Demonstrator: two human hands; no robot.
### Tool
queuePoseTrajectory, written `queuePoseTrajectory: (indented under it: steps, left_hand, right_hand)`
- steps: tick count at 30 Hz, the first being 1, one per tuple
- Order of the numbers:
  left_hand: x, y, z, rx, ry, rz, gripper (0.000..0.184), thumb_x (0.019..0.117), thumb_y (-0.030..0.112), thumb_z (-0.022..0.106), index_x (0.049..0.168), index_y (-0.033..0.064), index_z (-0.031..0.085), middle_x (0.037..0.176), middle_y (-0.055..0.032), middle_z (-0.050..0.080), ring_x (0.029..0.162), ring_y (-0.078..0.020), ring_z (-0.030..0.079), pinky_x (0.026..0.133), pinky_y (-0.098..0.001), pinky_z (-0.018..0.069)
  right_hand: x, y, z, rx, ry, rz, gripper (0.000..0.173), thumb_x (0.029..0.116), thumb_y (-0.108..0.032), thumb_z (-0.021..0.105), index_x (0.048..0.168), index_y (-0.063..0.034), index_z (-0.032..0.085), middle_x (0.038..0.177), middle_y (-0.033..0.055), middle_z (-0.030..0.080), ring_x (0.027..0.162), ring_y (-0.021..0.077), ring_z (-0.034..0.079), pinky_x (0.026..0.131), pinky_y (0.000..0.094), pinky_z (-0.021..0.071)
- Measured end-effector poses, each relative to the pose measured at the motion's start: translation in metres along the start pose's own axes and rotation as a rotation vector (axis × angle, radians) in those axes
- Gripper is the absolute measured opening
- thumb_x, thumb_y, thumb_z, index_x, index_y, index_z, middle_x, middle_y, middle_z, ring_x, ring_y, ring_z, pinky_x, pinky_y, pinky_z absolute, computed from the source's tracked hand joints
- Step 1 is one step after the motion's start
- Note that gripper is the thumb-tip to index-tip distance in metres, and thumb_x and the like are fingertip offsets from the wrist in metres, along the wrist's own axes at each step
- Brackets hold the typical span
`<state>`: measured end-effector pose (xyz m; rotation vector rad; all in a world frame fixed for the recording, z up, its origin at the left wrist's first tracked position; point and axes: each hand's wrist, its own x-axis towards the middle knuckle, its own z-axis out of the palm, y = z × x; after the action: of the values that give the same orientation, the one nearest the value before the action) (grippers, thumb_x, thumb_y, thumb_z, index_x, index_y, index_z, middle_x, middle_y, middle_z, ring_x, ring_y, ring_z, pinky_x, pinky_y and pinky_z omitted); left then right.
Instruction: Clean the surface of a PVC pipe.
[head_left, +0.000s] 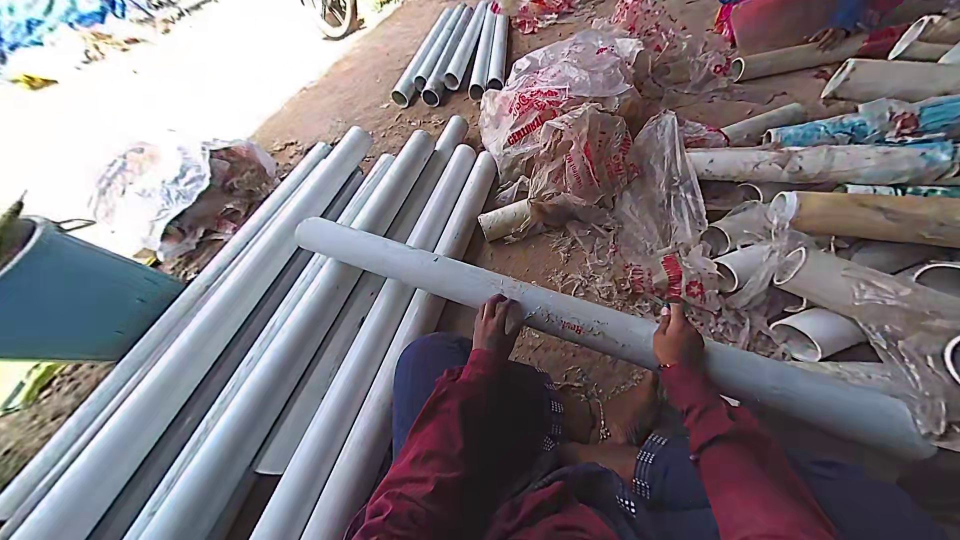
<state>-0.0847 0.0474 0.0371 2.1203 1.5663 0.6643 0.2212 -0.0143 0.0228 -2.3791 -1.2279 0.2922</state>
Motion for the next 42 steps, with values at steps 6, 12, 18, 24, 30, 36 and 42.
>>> queuePoseTrajectory:
  steps: [6,12,18,24,30,36,42]
  left_hand:
    - [-0.007,0.02,0.017,-0.001,-0.036,-0.037,0.03,0.0985,0.014,0.065,0.115,-0.0113,0.068,0.12,-0.0314,0.067,0.119,-0.047,0.063,0.106,-0.0506,0.048]
    - [-0.003,0.023,0.021,0.038,0.012,-0.014,0.024,0.1017,-0.001,0.051,0.112,-0.0132,0.069,0.113,-0.0322,0.069,0.113,-0.0477,0.066,0.103,-0.0514,0.0505]
    - [-0.049,0.049,0.057,-0.154,-0.599,0.245,0.02,0.1,-0.002,0.054,0.11,-0.0116,0.069,0.115,-0.0303,0.068,0.115,-0.0446,0.065,0.104,-0.0526,0.0489]
    - [-0.056,0.064,0.067,-0.225,-0.635,0.095,0.026,0.1026,0.007,0.055,0.115,-0.0097,0.07,0.116,-0.0272,0.071,0.112,-0.039,0.069,0.103,-0.0507,0.051]
    - [-0.019,0.027,0.044,-0.165,0.189,0.111,0.036,0.0819,0.016,0.083,0.095,-0.0127,0.065,0.099,-0.029,0.068,0.086,-0.035,0.07,0.08,-0.0416,0.0584]
    - [-0.004,0.023,0.038,-0.154,0.178,0.054,0.025,0.0945,0.007,0.068,0.113,-0.0095,0.071,0.116,-0.0316,0.068,0.093,-0.0369,0.071,0.085,-0.0424,0.0577]
    - [-0.003,0.032,0.032,-0.134,0.137,0.024,0.021,0.0979,0.004,0.062,0.11,-0.0085,0.074,0.116,-0.03,0.069,0.104,-0.0404,0.071,0.093,-0.0476,0.0564]
  right_hand:
    - [-0.002,0.0,0.003,0.008,0.048,-0.008,0.039,0.1098,-0.01,0.038,0.138,0.0128,0.054,0.114,0.0368,0.068,0.105,0.0539,0.068,0.092,0.0651,0.0502]
    - [-0.003,0.001,0.005,0.001,0.092,-0.03,0.039,0.1092,-0.01,0.038,0.136,0.0129,0.056,0.109,0.0361,0.07,0.099,0.0542,0.07,0.086,0.0647,0.0522]
    - [0.005,-0.008,-0.003,-0.029,0.025,0.063,0.042,0.1112,-0.014,0.035,0.141,0.0107,0.052,0.114,0.0351,0.069,0.105,0.0529,0.069,0.09,0.0634,0.051]
    - [0.003,-0.005,0.002,-0.006,0.096,0.052,0.043,0.1101,-0.013,0.037,0.142,0.0113,0.052,0.112,0.0353,0.07,0.101,0.0529,0.07,0.087,0.0634,0.0519]
    - [-0.004,-0.001,0.007,0.023,0.189,-0.02,0.04,0.1073,-0.009,0.04,0.136,0.0136,0.056,0.108,0.036,0.07,0.096,0.0541,0.071,0.082,0.0653,0.0527]
    - [-0.007,0.003,0.011,0.007,0.22,-0.053,0.041,0.1085,-0.011,0.039,0.135,0.0144,0.057,0.111,0.0357,0.07,0.097,0.0539,0.071,0.083,0.0643,0.0535]
    - [-0.009,0.003,0.011,0.008,0.238,-0.061,0.04,0.1081,-0.01,0.04,0.132,0.0146,0.058,0.11,0.0356,0.07,0.097,0.0535,0.071,0.082,0.0641,0.0538]
